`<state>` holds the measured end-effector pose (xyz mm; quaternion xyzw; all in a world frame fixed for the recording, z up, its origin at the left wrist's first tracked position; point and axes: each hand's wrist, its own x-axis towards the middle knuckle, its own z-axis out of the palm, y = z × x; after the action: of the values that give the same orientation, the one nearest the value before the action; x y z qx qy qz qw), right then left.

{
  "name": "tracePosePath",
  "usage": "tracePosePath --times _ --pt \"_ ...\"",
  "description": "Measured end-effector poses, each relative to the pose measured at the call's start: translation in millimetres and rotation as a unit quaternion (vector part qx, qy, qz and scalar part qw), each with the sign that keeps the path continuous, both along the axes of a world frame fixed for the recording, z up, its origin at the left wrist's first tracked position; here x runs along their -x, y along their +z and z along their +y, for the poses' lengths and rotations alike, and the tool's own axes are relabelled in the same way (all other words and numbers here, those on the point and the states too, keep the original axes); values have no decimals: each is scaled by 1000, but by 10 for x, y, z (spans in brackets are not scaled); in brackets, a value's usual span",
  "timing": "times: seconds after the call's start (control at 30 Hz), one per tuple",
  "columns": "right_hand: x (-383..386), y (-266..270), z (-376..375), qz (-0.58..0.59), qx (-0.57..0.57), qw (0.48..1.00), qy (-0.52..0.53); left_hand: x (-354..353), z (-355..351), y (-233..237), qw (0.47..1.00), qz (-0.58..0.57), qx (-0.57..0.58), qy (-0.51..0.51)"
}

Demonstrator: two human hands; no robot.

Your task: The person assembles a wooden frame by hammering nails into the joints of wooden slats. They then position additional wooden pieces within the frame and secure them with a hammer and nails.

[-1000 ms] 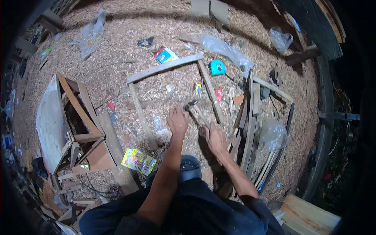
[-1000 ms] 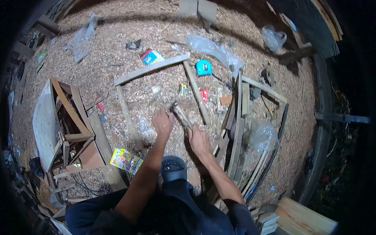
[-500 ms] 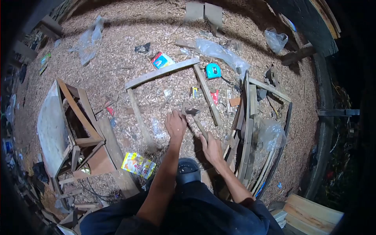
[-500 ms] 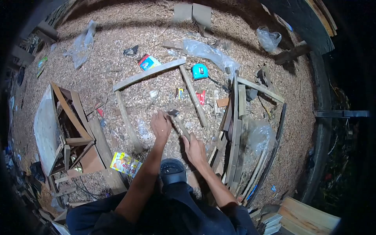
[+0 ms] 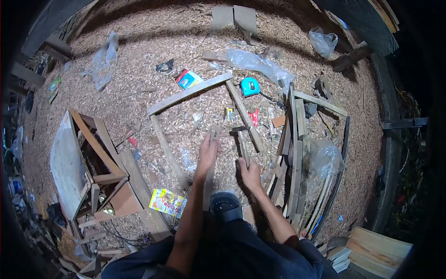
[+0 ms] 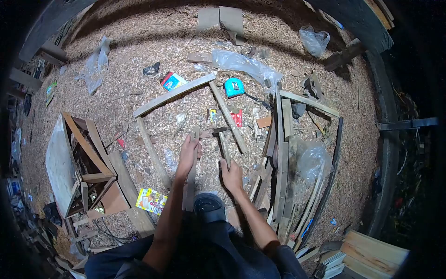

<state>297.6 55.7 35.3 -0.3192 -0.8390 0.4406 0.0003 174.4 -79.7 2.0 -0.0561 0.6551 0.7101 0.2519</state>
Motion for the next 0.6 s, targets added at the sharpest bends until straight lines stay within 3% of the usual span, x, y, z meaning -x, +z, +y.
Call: tracePosePath --times 0.07,0.17,0.4,0.47,0.5,0.57,0.6 --pt "0 -134 -12 2 3 1000 3 67 -80 89 985 -48 -157 -52" --pt "-59 -277 7 -67 9 997 27 17 -31 124 985 -28 -171 16" --pt "-138 -271 -27 -48 13 999 23 118 60 -95 987 -57 -153 7" --pt "-126 -258 -23 -59 19 998 20 120 130 -278 995 55 84 22" --pt "-122 -251 -26 -70 25 997 16 81 167 -303 995 55 85 23" --pt "-97 -240 -48 -59 19 998 6 -51 286 -317 911 285 290 64" --pt "-89 -233 -66 -49 13 999 -6 -116 360 -260 914 283 275 95"
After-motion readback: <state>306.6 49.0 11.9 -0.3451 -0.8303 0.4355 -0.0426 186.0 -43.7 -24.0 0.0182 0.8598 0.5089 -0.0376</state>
